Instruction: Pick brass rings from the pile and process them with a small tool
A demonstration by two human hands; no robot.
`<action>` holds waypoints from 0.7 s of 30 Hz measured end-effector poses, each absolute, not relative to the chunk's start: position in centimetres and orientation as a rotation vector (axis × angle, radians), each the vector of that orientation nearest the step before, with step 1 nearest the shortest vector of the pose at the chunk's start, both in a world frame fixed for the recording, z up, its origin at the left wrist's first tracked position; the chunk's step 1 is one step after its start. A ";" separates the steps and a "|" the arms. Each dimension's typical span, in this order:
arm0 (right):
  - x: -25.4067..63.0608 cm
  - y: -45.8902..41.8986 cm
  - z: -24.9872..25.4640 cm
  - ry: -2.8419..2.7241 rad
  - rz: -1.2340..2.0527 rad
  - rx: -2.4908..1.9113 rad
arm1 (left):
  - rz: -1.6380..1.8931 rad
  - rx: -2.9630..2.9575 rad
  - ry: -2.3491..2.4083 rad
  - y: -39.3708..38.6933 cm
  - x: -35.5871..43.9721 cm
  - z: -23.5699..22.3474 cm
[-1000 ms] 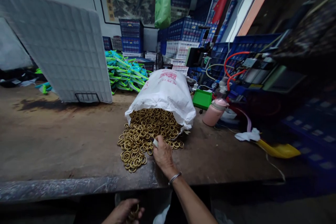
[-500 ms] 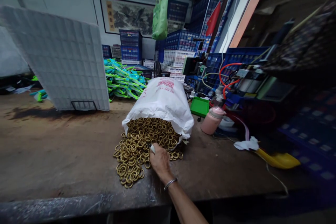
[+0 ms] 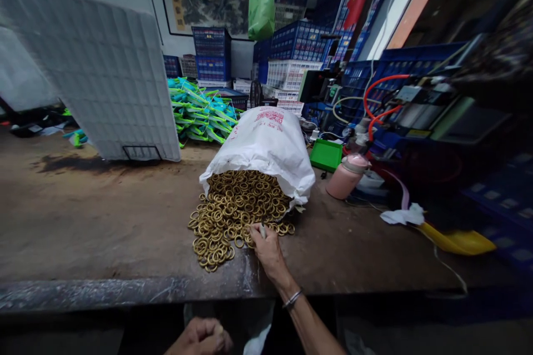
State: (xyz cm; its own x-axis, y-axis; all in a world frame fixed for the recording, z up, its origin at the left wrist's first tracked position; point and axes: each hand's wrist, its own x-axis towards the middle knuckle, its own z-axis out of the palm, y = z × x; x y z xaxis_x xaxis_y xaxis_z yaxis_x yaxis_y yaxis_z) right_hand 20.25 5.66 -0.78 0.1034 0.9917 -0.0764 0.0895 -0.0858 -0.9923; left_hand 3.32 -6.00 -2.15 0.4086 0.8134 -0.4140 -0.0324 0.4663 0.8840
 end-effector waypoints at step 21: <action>18.3 -1.1 1.1 -0.955 1.744 -1.280 | 1.134 1.709 1.098 -1.4 3.9 -0.3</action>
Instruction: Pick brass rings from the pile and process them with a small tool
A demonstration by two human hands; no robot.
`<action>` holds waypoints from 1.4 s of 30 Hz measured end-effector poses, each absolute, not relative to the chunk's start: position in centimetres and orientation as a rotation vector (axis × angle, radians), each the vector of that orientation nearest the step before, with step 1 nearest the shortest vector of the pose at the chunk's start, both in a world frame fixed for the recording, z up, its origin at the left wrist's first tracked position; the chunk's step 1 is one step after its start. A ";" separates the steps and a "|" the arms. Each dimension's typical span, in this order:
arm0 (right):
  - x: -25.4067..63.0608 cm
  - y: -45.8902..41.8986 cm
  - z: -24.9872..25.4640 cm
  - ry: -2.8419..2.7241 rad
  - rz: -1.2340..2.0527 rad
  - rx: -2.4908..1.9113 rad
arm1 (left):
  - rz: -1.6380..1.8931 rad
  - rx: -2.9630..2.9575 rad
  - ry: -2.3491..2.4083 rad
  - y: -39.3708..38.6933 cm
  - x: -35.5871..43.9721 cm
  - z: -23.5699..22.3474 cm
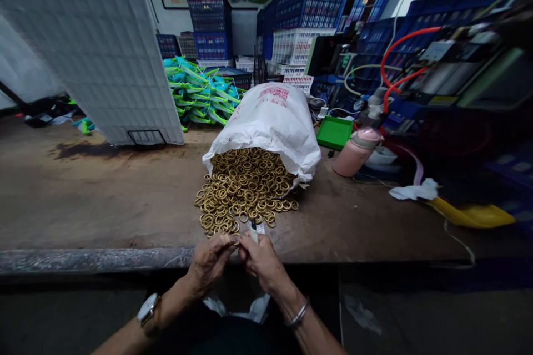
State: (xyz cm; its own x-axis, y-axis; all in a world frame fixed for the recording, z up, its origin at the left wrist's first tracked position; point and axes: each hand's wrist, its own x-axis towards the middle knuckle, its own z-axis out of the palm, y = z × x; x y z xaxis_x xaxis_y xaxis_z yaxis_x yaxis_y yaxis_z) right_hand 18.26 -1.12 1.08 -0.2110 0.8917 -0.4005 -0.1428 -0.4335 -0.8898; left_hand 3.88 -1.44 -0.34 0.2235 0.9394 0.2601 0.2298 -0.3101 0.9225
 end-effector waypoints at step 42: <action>18.1 -1.4 0.0 -2.155 0.838 -1.560 | 0.990 0.960 1.052 -3.0 4.5 -0.2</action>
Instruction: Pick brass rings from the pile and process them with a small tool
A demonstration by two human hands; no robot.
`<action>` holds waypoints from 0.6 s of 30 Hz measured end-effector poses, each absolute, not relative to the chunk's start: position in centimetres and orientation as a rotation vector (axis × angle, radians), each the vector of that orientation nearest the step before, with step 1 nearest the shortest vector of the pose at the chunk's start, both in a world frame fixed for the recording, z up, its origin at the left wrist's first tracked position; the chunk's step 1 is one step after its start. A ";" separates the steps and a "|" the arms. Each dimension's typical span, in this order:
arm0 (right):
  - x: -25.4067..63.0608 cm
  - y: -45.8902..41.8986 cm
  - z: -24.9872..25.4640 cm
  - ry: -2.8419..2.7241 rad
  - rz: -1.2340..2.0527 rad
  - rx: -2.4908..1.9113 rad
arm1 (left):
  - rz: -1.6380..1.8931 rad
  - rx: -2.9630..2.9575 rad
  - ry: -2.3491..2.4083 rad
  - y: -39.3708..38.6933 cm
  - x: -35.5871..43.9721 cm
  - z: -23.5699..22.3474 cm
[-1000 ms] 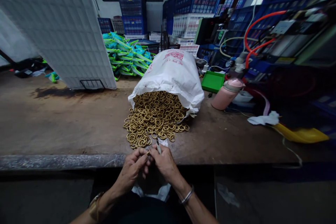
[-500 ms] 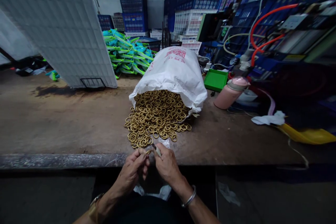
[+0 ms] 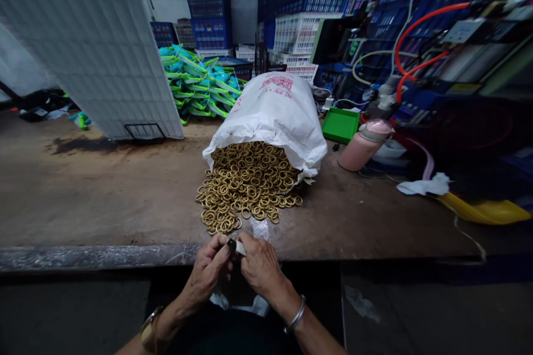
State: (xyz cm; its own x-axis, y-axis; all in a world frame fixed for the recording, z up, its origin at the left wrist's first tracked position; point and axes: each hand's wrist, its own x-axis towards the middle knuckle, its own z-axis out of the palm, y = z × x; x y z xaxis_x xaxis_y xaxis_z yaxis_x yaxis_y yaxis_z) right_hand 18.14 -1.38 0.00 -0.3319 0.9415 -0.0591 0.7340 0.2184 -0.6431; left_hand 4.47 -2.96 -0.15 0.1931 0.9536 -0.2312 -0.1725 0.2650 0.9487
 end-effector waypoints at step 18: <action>16.9 1.8 -0.9 -2.076 0.432 -1.939 | 1.005 0.470 0.779 -4.0 4.2 0.1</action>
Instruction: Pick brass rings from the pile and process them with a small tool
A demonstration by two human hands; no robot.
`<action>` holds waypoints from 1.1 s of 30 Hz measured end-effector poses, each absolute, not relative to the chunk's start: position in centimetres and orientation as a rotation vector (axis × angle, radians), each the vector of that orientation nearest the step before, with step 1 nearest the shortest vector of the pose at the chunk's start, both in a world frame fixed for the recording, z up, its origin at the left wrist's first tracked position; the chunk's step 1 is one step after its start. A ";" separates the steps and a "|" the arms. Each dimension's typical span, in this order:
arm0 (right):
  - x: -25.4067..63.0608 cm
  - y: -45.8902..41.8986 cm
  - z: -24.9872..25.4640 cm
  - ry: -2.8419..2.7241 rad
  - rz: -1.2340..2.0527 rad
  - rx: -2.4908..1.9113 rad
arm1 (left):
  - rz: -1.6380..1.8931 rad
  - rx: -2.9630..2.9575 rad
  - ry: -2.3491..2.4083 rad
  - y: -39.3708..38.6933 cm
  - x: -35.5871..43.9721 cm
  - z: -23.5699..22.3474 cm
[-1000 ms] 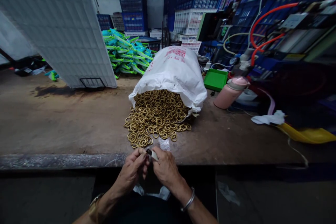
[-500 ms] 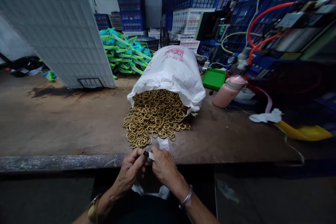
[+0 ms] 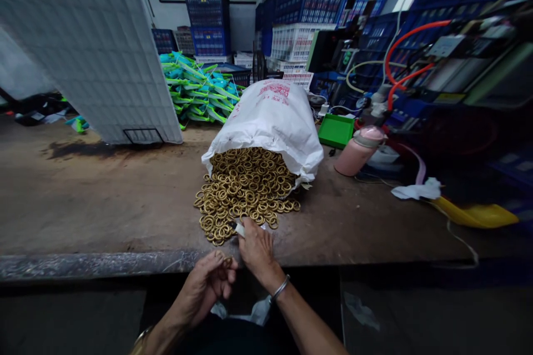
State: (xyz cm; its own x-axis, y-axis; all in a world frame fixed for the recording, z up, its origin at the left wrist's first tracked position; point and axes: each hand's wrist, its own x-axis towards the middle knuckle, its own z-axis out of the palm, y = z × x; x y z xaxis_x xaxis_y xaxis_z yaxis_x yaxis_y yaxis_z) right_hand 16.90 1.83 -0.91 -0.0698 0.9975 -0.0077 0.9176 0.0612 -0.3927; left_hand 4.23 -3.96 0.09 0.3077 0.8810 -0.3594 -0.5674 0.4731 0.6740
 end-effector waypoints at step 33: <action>20.0 2.4 -1.4 -2.033 0.349 -1.904 | 1.027 0.319 0.894 -0.8 3.8 0.2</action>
